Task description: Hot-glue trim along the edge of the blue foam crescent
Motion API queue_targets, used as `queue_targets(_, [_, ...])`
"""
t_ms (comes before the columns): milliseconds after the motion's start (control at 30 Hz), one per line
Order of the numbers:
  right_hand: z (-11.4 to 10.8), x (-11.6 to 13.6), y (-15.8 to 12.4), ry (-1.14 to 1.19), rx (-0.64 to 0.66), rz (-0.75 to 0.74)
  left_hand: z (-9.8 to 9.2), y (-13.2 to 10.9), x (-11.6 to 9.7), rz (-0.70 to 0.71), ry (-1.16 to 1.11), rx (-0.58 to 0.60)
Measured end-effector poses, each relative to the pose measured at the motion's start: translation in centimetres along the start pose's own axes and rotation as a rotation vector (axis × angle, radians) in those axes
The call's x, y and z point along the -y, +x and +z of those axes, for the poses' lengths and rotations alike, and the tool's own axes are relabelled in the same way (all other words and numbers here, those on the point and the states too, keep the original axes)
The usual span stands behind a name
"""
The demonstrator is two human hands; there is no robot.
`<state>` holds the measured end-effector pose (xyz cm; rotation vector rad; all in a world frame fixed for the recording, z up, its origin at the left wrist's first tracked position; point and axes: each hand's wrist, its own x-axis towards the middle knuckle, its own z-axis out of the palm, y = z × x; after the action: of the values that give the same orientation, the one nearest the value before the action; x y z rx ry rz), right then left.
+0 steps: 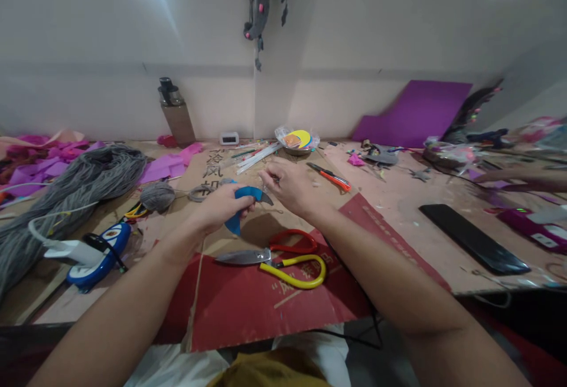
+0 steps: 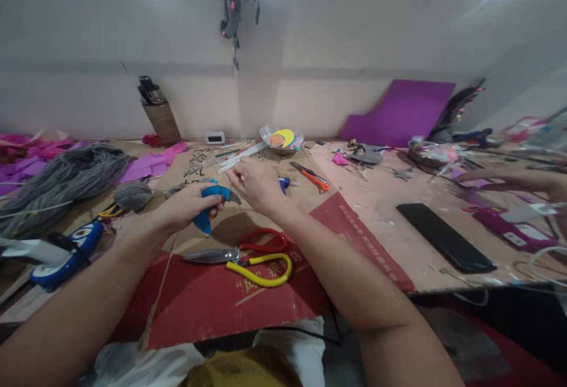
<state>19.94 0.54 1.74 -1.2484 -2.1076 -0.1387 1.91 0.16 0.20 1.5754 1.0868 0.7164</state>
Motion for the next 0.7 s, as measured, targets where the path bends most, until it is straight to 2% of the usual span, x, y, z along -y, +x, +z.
queue_targets(467, [0.77, -0.60, -0.50, 0.096, -0.133, 0.074, -0.07, -0.16, -0.10, 0.061, -0.081, 0.039])
queue_targets(700, [0.65, -0.42, -0.60, 0.151, -0.137, 0.088, -0.03, -0.21, -0.01, 0.079, -0.043, 0.064])
